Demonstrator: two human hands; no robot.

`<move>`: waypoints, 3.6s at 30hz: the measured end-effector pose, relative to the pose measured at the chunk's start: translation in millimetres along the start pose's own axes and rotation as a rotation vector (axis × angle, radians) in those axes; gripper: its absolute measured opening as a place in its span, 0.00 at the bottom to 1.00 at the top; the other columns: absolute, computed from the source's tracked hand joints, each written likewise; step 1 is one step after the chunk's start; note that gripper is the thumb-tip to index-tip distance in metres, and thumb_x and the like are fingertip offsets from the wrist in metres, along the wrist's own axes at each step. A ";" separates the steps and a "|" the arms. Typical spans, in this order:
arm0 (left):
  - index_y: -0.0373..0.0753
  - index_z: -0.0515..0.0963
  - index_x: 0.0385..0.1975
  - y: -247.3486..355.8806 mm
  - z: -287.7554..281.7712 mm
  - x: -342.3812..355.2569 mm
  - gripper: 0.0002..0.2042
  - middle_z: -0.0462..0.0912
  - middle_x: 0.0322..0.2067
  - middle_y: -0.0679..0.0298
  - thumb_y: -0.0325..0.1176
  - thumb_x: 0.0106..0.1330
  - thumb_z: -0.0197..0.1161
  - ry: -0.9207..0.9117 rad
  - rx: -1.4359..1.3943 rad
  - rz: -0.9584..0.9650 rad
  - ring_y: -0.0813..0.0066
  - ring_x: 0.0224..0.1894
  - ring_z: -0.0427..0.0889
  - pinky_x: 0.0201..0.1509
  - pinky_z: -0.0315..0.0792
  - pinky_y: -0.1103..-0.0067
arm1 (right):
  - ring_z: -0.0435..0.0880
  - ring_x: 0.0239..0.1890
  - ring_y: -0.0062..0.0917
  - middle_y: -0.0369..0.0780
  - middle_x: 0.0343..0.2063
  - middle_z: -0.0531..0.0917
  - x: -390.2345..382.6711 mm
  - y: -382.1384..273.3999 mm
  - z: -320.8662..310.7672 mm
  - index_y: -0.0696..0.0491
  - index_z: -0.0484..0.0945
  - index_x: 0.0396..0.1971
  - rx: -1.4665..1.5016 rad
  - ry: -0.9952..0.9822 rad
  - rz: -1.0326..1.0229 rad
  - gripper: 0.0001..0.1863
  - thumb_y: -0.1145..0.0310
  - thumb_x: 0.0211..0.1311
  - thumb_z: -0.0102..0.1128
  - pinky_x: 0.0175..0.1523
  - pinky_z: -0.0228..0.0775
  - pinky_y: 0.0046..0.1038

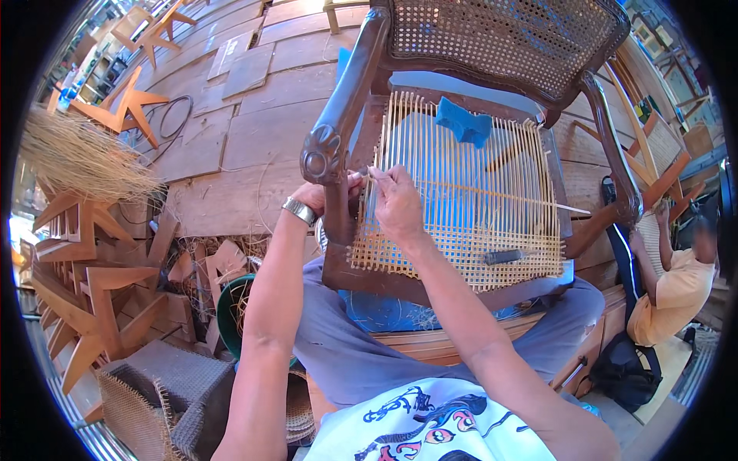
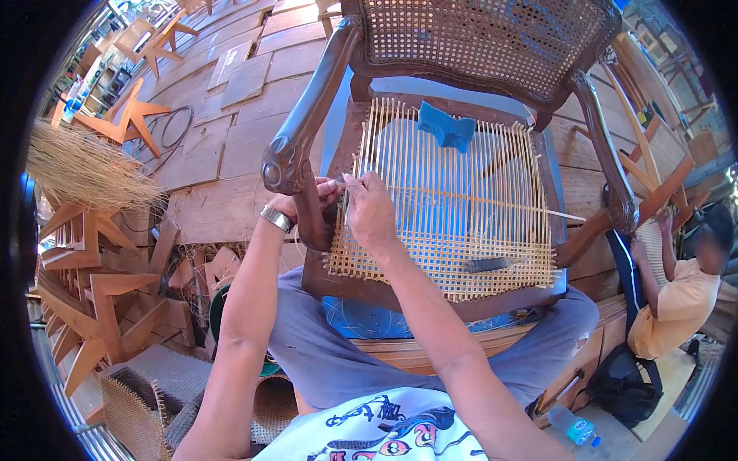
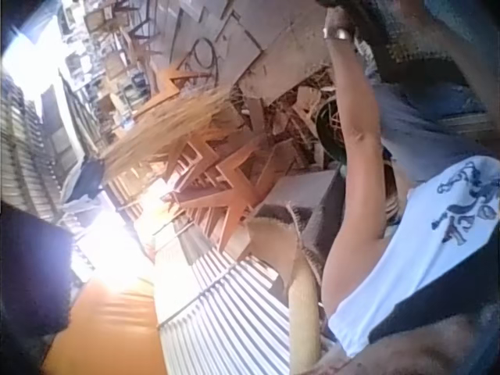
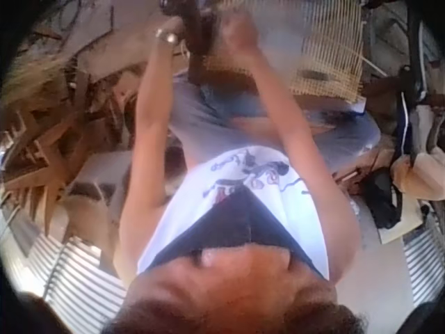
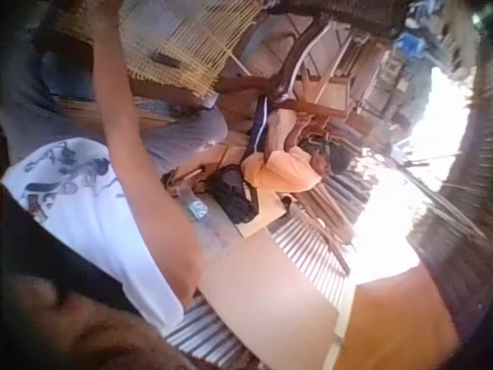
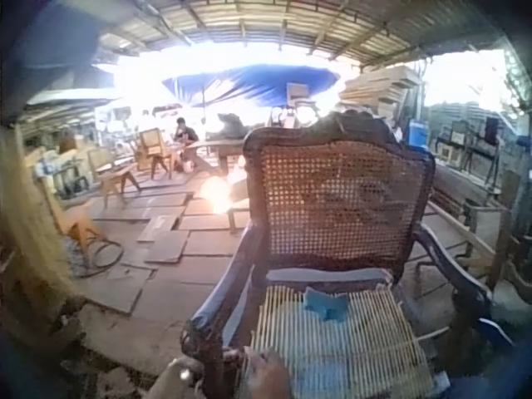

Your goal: Weaving cane or rattan strips onto a wooden chair frame to repair the seat.

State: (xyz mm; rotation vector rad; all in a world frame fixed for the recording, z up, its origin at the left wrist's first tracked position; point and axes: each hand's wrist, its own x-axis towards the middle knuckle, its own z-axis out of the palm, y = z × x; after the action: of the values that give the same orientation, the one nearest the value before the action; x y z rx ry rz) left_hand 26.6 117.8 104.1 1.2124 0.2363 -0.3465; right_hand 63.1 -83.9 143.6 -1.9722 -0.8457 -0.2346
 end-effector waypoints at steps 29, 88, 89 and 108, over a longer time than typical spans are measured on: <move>0.37 0.77 0.37 -4.9 9.7 -5.0 0.04 0.80 0.29 0.70 0.26 0.63 0.63 0.259 -0.216 0.082 0.83 0.28 0.80 0.27 0.75 0.82 | 0.81 0.28 0.29 0.43 0.35 0.73 37.1 29.5 17.7 0.56 0.78 0.38 0.074 0.256 0.353 0.07 0.78 0.62 0.53 0.37 0.76 0.30; 0.35 0.79 0.37 -22.0 1.1 9.4 0.05 0.81 0.29 0.69 0.27 0.64 0.62 0.153 -0.228 0.136 0.81 0.28 0.80 0.30 0.75 0.81 | 0.77 0.13 0.20 0.38 0.16 0.78 32.8 46.3 78.2 0.54 0.70 0.19 0.237 0.194 0.714 0.15 0.67 0.57 0.68 0.15 0.66 0.23; 0.34 0.80 0.39 -19.2 8.2 7.9 0.06 0.82 0.30 0.68 0.27 0.64 0.62 0.188 -0.161 0.153 0.82 0.29 0.79 0.30 0.75 0.82 | 0.77 0.13 0.20 0.38 0.16 0.78 26.1 53.7 77.2 0.54 0.70 0.19 0.233 0.199 0.714 0.15 0.67 0.57 0.68 0.15 0.66 0.23; 0.37 0.79 0.33 -29.3 -4.5 11.7 0.01 0.81 0.28 0.70 0.26 0.64 0.61 0.204 -0.084 0.239 0.84 0.27 0.79 0.28 0.74 0.82 | 0.82 0.22 0.26 0.44 0.20 0.83 41.4 2.1 56.6 0.57 0.73 0.18 0.389 0.210 0.976 0.13 0.67 0.53 0.67 0.26 0.74 0.29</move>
State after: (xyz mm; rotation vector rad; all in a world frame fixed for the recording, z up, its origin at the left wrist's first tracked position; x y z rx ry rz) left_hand 26.2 111.4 72.9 1.1791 0.2759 -0.0048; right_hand 85.5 -18.5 131.7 -1.7287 0.2447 0.2758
